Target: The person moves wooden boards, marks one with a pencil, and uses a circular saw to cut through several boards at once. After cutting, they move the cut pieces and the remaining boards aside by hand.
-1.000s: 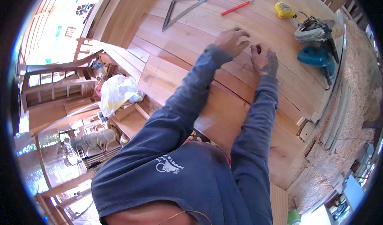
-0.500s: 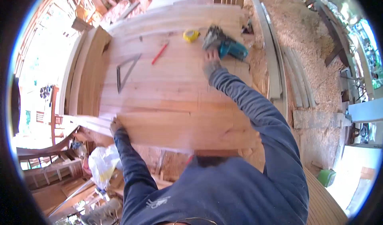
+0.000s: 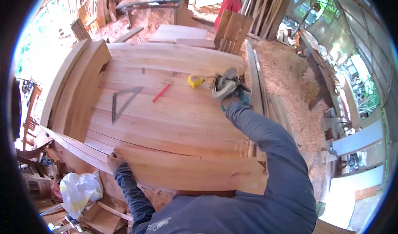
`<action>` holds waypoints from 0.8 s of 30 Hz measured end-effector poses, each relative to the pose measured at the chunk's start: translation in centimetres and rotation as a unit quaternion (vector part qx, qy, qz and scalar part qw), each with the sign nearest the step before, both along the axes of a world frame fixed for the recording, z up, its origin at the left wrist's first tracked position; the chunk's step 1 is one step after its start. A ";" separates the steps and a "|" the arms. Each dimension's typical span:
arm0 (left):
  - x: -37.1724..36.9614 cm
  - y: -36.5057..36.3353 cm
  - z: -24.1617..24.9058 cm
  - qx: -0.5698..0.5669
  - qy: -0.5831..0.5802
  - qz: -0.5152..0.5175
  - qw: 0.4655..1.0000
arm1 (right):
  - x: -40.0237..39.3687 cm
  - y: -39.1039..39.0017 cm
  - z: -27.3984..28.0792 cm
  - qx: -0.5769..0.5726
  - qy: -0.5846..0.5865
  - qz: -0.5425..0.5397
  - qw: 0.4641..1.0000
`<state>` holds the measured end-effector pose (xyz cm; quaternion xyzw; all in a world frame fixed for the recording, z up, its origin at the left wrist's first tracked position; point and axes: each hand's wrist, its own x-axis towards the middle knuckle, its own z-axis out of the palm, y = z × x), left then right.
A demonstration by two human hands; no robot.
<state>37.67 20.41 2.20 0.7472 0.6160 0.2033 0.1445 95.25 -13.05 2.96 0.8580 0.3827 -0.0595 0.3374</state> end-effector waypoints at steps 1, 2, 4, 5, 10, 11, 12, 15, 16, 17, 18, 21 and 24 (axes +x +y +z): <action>-0.3 0.2 -0.8 0.022 0.013 -0.009 1.000 | -0.9 -2.2 3.2 0.024 -0.019 0.024 0.999; -0.3 0.4 -0.9 0.006 0.013 -0.006 1.000 | -2.1 -3.9 6.1 0.021 -0.011 -0.006 1.000; -0.2 0.5 -1.1 -0.007 0.018 0.001 1.000 | -4.3 -7.8 11.1 0.020 0.011 -0.025 0.999; -0.2 0.5 -1.6 -0.001 0.023 0.005 1.000 | -5.5 -10.0 12.9 0.023 0.028 -0.002 0.999; 1.0 -0.5 0.2 -0.044 0.084 0.028 0.995 | -12.2 -24.2 15.9 0.086 0.080 -0.112 0.987; 0.9 -0.9 0.1 -0.043 0.083 0.027 0.995 | -13.4 -28.1 14.7 0.125 0.050 -0.163 0.977; 1.0 -0.9 -0.1 -0.043 0.079 0.024 0.996 | -14.2 -32.5 13.0 0.171 0.070 -0.211 0.960; -0.1 0.8 -2.7 -0.006 0.093 0.023 0.995 | -18.2 -45.2 8.3 0.332 0.091 -0.329 0.880; -0.3 1.6 -3.5 -0.004 0.108 0.030 0.994 | -20.9 -49.7 6.0 0.432 0.097 -0.377 0.813; 0.0 1.5 -3.7 -0.004 0.122 0.037 0.992 | -23.6 -54.0 3.7 0.533 0.096 -0.410 0.734; 0.7 0.5 -2.9 -0.009 0.096 0.045 0.994 | -27.0 -56.8 3.0 0.577 0.113 -0.481 0.651; 2.5 -0.9 -2.5 -0.005 0.077 0.030 0.997 | -38.3 -56.7 6.6 0.615 0.109 -0.649 0.433; 5.7 -3.5 -2.4 0.015 0.076 0.020 0.997 | -47.9 -54.8 8.1 0.640 0.065 -0.671 0.369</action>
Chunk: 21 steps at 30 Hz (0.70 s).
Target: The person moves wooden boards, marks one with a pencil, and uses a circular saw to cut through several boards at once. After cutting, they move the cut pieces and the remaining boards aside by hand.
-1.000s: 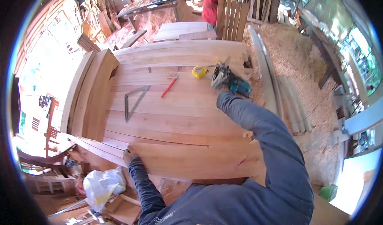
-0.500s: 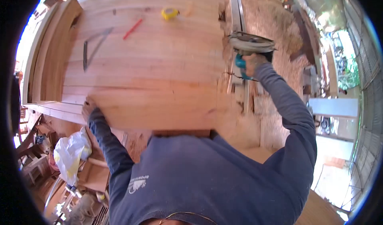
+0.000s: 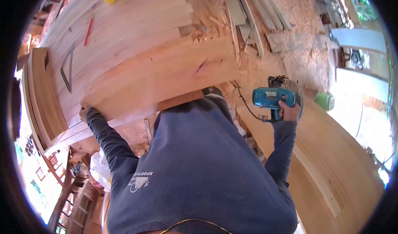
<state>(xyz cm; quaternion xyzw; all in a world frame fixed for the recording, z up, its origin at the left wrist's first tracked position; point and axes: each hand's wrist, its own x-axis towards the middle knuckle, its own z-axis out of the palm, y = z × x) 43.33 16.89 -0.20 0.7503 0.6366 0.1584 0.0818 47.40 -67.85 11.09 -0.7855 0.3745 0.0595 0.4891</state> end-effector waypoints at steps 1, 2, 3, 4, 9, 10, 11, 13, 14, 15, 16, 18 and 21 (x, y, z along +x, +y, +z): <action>0.7 0.5 -1.0 0.023 -0.012 -0.028 0.999 | -2.5 1.0 0.1 0.013 -0.036 -0.019 0.999; 1.0 2.0 -3.0 0.044 -0.025 -0.057 0.997 | -4.6 2.2 0.3 0.024 -0.073 -0.039 0.996; 1.5 2.7 -4.5 0.064 -0.038 -0.085 0.994 | -6.3 3.6 0.8 0.036 -0.095 -0.055 0.993; 2.9 2.8 -5.5 0.138 -0.024 -0.141 0.980 | -7.6 5.5 1.7 0.047 -0.117 -0.069 0.990; 16.1 -15.0 -5.6 0.214 -0.187 -0.437 0.853 | -10.9 10.0 4.6 0.088 -0.184 -0.070 0.977; 17.9 -21.1 -5.0 0.176 -0.213 -0.505 0.818 | -11.0 11.0 5.8 0.093 -0.158 -0.065 0.981; 18.4 -27.0 -3.2 0.103 -0.232 -0.553 0.793 | -11.3 11.4 6.1 0.077 -0.158 -0.037 0.984; 19.1 -36.5 -1.1 -0.002 -0.241 -0.647 0.724 | -11.7 12.0 6.4 0.047 -0.159 0.025 0.986; 18.6 -39.8 0.3 -0.039 -0.185 -0.662 0.725 | -11.4 12.9 7.5 0.068 -0.130 0.024 0.989; 18.4 -41.6 1.3 -0.076 -0.130 -0.674 0.723 | -11.2 13.6 7.7 0.082 -0.132 0.036 0.987; 18.2 -42.0 1.3 -0.051 -0.105 -0.683 0.721 | -11.2 14.2 7.7 0.095 -0.133 0.049 0.985; 18.7 -42.0 0.8 0.001 -0.056 -0.697 0.715 | -11.0 15.5 7.5 0.108 -0.125 0.071 0.984; 19.7 -40.2 0.6 -0.043 -0.034 -0.732 0.679 | -10.8 17.6 6.7 0.104 -0.126 0.126 0.978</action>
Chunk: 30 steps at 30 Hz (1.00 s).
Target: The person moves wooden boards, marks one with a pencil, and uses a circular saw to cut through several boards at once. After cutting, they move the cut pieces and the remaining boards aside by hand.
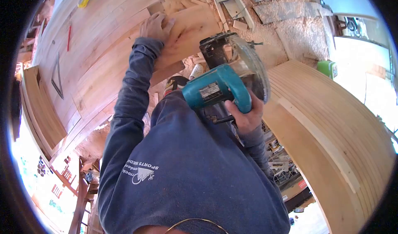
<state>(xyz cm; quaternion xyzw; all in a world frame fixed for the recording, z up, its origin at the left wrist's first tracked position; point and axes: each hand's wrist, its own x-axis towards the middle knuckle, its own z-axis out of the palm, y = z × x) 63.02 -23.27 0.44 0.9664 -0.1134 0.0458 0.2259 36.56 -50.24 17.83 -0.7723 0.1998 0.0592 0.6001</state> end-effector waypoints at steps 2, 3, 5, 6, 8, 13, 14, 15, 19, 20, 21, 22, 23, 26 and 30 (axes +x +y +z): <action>2.2 2.7 -0.8 -0.046 0.073 -0.083 0.993 | -0.1 1.6 -0.6 -0.005 0.000 0.009 1.000; 3.7 4.3 -1.2 -0.070 0.107 -0.125 0.984 | 0.1 2.4 -0.8 -0.004 0.002 0.012 1.000; 6.4 6.6 -0.8 -0.121 0.227 -0.209 0.943 | -0.3 3.2 -1.7 0.012 0.009 -0.006 1.000; 7.6 7.8 -1.5 -0.151 0.286 -0.252 0.912 | -0.4 3.5 -2.3 0.020 0.013 -0.015 1.000; 8.5 8.5 -4.6 -0.200 0.309 -0.226 0.902 | -0.2 4.2 -2.4 0.049 0.034 -0.032 0.998; 9.4 8.8 -6.6 -0.285 0.340 -0.275 0.853 | 0.4 5.0 -3.3 0.031 -0.015 -0.067 0.997; 9.1 9.0 -6.7 -0.276 0.329 -0.273 0.861 | 0.3 5.1 -3.2 0.029 -0.016 -0.064 0.997; 9.0 9.1 -6.4 -0.262 0.315 -0.273 0.870 | 0.4 5.2 -3.2 0.031 -0.021 -0.062 0.997; 6.9 9.8 2.0 -0.140 0.286 -0.260 0.912 | 0.4 5.6 -3.0 0.035 -0.017 -0.066 0.997; 7.0 9.8 2.2 -0.140 0.296 -0.263 0.907 | 0.4 5.8 -3.0 0.041 -0.018 -0.069 0.997; 7.8 9.6 0.2 -0.170 0.312 -0.261 0.898 | 0.6 5.8 -3.0 0.040 -0.009 -0.070 0.997; 9.2 9.1 -3.6 -0.198 0.327 -0.261 0.886 | 0.6 5.8 -2.9 0.038 -0.002 -0.072 0.997; 10.0 8.6 -6.1 -0.227 0.342 -0.261 0.874 | 0.5 5.7 -2.7 0.036 0.005 -0.075 0.996; 10.5 8.5 -7.0 -0.209 0.290 -0.266 0.895 | 0.6 5.7 -2.8 0.049 0.001 -0.076 0.996; 8.9 8.5 -3.0 -0.208 0.312 -0.251 0.893 | 0.8 5.4 -2.7 0.055 0.001 -0.070 0.996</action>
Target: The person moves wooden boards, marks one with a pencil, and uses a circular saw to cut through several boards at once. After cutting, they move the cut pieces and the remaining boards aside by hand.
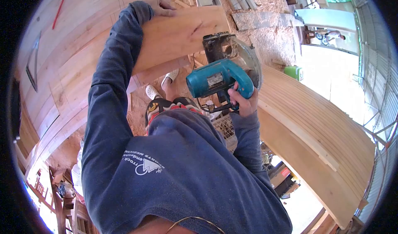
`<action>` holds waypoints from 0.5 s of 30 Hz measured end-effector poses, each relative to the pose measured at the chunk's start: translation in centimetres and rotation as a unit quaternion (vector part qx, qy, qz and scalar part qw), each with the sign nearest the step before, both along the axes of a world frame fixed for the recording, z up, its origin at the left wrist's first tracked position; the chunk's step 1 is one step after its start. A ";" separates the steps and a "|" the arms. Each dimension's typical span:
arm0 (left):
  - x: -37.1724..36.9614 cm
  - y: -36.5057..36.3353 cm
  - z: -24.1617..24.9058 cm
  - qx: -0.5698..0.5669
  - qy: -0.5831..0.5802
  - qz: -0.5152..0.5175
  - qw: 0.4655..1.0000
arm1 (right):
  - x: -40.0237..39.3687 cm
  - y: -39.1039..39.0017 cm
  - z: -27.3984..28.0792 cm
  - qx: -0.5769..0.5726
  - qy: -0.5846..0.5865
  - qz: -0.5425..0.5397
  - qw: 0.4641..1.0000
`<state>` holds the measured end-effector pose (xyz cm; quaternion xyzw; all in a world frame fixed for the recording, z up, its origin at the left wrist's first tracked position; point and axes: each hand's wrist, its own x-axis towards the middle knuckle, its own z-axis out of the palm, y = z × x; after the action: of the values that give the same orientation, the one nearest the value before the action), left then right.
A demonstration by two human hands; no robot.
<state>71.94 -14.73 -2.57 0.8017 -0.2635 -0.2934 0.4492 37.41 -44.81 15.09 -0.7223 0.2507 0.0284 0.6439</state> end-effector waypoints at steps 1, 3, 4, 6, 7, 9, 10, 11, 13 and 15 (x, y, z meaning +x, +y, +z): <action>-0.2 0.1 0.1 -0.007 0.006 0.001 1.000 | 0.0 0.0 0.0 0.004 0.002 -0.002 1.000; -0.2 0.1 -0.1 -0.011 0.009 0.002 1.000 | -0.2 0.0 0.0 0.009 0.004 0.000 1.000; -0.1 0.0 -0.3 -0.008 0.005 0.003 1.000 | -0.2 0.0 0.0 0.011 0.004 0.004 1.000; 0.1 -0.1 -0.5 -0.009 -0.001 0.004 1.000 | 0.0 0.1 0.2 0.013 0.003 0.007 1.000; 0.2 -0.1 -0.7 -0.013 -0.002 0.004 1.000 | -0.1 0.2 0.2 0.014 0.002 0.005 1.000; 0.2 -0.1 -0.4 -0.012 0.017 -0.005 1.000 | 0.0 0.3 0.3 0.013 0.001 0.003 1.000; 0.2 0.0 0.3 -0.006 0.036 -0.013 0.999 | 0.0 0.3 0.2 0.013 0.001 0.003 1.000; 0.1 0.1 0.6 0.000 0.055 -0.022 0.998 | 0.0 0.3 0.2 0.014 0.000 0.002 1.000; 0.3 0.0 0.1 -0.006 0.061 -0.025 0.998 | -0.1 0.2 0.0 0.013 -0.007 0.007 1.000; 0.3 -0.1 0.1 -0.015 0.046 -0.024 0.999 | -0.2 -0.3 -0.3 0.023 -0.005 0.018 1.000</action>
<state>72.23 -14.78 -2.51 0.7740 -0.2665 -0.3363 0.4656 37.22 -45.13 14.76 -0.7120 0.2335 0.0425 0.6608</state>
